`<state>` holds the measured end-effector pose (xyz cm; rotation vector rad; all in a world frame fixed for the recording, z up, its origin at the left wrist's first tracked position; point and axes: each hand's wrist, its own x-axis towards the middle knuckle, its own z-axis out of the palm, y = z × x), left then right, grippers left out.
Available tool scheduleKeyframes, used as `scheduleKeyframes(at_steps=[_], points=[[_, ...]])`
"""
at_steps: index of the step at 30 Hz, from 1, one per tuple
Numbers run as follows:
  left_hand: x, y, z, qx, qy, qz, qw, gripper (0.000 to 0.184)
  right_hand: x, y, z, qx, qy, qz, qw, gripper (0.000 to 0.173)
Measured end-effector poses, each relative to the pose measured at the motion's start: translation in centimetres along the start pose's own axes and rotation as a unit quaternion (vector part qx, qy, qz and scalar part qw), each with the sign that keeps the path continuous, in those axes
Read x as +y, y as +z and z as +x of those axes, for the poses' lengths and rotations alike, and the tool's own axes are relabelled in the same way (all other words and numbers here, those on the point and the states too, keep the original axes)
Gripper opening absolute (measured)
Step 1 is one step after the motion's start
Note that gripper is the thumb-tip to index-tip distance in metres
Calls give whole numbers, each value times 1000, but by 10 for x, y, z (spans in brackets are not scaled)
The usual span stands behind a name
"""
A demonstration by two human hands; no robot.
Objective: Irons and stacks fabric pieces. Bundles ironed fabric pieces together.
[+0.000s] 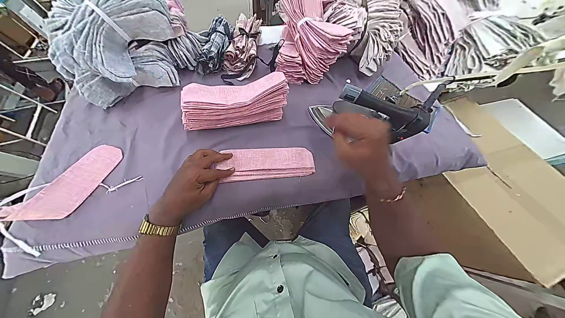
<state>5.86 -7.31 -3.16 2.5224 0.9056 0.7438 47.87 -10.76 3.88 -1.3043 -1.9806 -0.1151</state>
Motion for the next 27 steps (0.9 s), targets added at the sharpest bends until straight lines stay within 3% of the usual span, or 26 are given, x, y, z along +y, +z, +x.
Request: scheduleKeyframes(at_steps=[2,5,7,10,15,19,27], points=[[1,0,0,4,-3,4,1000,30,35,-23,26,75,3,-82,994,27],[0,2,0,10,1,8,1000,32,72,-36,37,-12,72,-168,983,54],[-2,3,-1,14,3,14,1000,33,71,-28,36,-55,84,-183,978,57],[-2,3,-1,18,3,19,1000,33,55,-30,24,0,25,-103,994,41],[-1,4,-1,21,4,31,999,33,0,-25,3,29,-73,77,994,35],[1,4,-1,24,-1,35,999,33,-38,3,14,-45,-60,-64,995,38],[3,3,1,65,-24,31,997,27,-82,56,53,-52,-20,-20,998,36]])
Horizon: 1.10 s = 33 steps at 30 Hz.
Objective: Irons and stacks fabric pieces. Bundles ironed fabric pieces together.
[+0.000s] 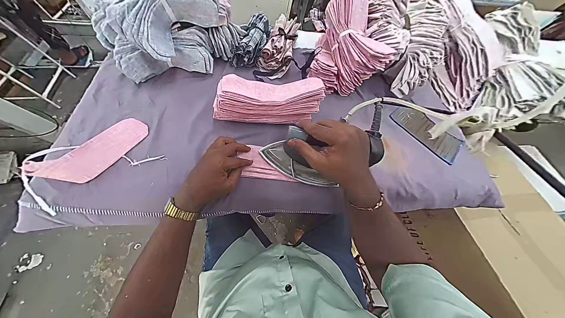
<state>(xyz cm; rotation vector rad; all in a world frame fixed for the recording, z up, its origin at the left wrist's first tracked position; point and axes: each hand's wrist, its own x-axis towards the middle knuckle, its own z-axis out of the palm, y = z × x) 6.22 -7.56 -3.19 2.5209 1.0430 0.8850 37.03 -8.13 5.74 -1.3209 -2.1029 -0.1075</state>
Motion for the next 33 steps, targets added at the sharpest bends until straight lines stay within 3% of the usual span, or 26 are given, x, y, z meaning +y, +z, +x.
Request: scheduleKeyframes(at_steps=[4,8,10,13,18,26,33], points=[[2,-3,-1,62,-48,6,997,16,-37,28,19,-17,-6,-5,1000,35],[1,-9,-2,121,-90,13,988,24,-60,45,31,-43,-57,-16,997,42],[-3,-15,-4,155,-88,-30,984,20,-59,40,32,-66,-77,-7,995,47],[-8,-15,-5,150,-123,-45,980,24,-48,27,26,-87,-98,11,991,42],[-13,-6,-1,67,-191,68,977,64,-13,-15,4,-119,-112,57,985,37],[-10,-3,0,72,-170,64,981,50,46,-74,-64,-44,1,-111,993,42],[-9,-2,-1,60,-129,80,987,47,81,-92,-53,-49,23,-58,997,37]])
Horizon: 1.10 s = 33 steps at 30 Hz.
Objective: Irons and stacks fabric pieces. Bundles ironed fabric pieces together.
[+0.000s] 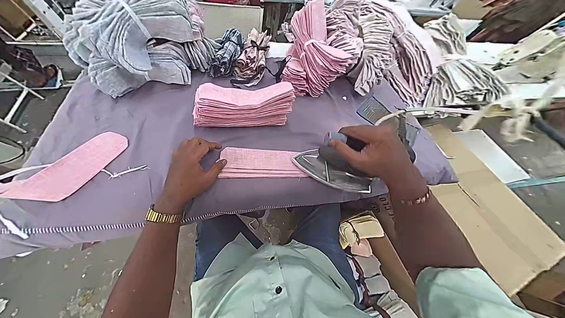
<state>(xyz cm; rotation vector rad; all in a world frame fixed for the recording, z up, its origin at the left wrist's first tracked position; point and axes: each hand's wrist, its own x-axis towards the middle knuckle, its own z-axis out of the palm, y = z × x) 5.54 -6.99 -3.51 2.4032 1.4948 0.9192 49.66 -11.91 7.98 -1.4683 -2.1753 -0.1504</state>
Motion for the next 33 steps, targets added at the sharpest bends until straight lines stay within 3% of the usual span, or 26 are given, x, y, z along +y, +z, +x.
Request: scheduleKeyframes(at_steps=[6,9,12,16,23,26,29,31,33], points=[[0,1,-6,24,30,-2,999,37,58,16,28,113,136,-83,981,53],[8,0,-7,63,44,14,997,31,74,30,25,75,147,-171,971,64],[9,-13,-12,164,25,48,985,24,71,30,26,36,164,-171,971,73],[-33,-57,-14,169,-110,184,962,31,74,35,22,52,133,-151,978,78],[-101,-131,-8,25,-378,259,889,36,77,41,23,78,160,-170,969,83],[-84,-144,-14,105,-309,203,923,20,79,44,23,89,159,-179,967,82],[-52,-151,-16,265,-172,157,936,27,79,46,21,109,151,-171,968,83],[-20,-146,-16,326,-95,124,932,27,70,46,16,159,122,-115,973,71],[21,-128,-18,335,-29,120,934,24,41,49,7,197,70,-29,978,55]])
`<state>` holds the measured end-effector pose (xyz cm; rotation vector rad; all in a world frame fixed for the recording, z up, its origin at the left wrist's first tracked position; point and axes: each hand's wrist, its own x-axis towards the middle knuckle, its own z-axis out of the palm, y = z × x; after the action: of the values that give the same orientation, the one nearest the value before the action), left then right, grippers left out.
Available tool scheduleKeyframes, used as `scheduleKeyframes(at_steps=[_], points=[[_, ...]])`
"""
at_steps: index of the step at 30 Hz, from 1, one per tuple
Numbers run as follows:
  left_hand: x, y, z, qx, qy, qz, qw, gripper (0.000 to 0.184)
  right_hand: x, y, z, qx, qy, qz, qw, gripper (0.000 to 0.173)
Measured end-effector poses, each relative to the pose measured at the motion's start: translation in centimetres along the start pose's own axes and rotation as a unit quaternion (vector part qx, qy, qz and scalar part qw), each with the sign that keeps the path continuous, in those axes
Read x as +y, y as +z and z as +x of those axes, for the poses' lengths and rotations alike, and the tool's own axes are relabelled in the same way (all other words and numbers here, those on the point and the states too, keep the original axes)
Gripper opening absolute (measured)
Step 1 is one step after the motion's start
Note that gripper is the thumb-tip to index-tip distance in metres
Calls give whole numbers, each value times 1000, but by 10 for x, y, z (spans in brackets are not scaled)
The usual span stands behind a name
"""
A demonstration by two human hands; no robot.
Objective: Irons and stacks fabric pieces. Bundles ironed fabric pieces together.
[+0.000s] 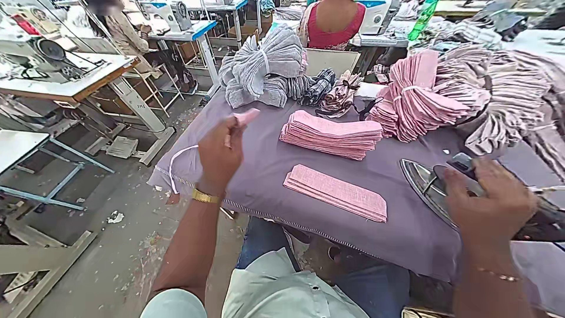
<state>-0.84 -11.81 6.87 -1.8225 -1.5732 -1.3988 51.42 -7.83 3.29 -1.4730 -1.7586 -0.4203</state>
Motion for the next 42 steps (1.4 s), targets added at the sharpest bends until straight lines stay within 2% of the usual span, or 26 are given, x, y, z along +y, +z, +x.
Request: scheduleKeyframes(at_steps=[2,3,5,6,7,8,9,10,12,15,16,18,23,26,28,30,32,35,39,42], points=[[48,10,-20,-6,58,-36,998,18,-49,-2,-23,8,-44,125,991,43],[73,17,-33,-11,85,-68,994,16,-78,-1,-36,0,-62,218,974,42],[123,26,-55,-56,128,-197,970,17,-130,4,-61,-53,-74,410,908,54],[144,28,-64,-94,141,-276,946,21,-152,5,-71,-67,-70,468,878,60],[161,29,-71,-136,149,-351,914,30,-170,4,-80,-61,-58,496,864,56],[172,30,-77,-169,156,-405,885,42,-182,3,-85,-40,-40,510,858,45],[179,29,-82,-182,157,-425,873,51,-189,4,-90,1,-15,512,859,30],[181,29,-86,-169,147,-412,883,46,-188,6,-94,31,5,512,858,23],[176,33,-89,-98,89,-321,938,29,-185,1,-91,20,16,477,879,26],[160,42,-77,-34,17,-234,972,33,-184,3,-94,-55,-22,355,933,37],[154,42,-74,-39,18,-218,975,33,-188,3,-98,-79,-28,325,942,39],[145,43,-71,-49,50,-223,972,17,-194,2,-104,-104,-26,280,954,42],[140,55,-78,-95,108,-189,971,23,-198,-2,-102,-106,-34,199,974,43],[140,48,-79,-91,115,-270,952,12,-200,0,-109,-108,-64,170,977,42],[126,38,-70,-46,69,-335,938,8,-184,-4,-112,-91,-49,175,979,37],[102,29,-62,-5,25,-322,946,8,-153,-6,-112,-34,-9,206,978,35],[89,34,-68,-40,2,-292,956,16,-128,-1,-111,44,16,287,957,32],[101,58,-86,-83,24,-310,947,23,-118,2,-106,108,9,321,941,29],[92,81,-89,-84,22,-284,955,22,-101,10,-95,113,-5,249,962,30],[89,88,-77,-122,37,-188,974,27,-93,11,-80,85,-25,218,972,32]])
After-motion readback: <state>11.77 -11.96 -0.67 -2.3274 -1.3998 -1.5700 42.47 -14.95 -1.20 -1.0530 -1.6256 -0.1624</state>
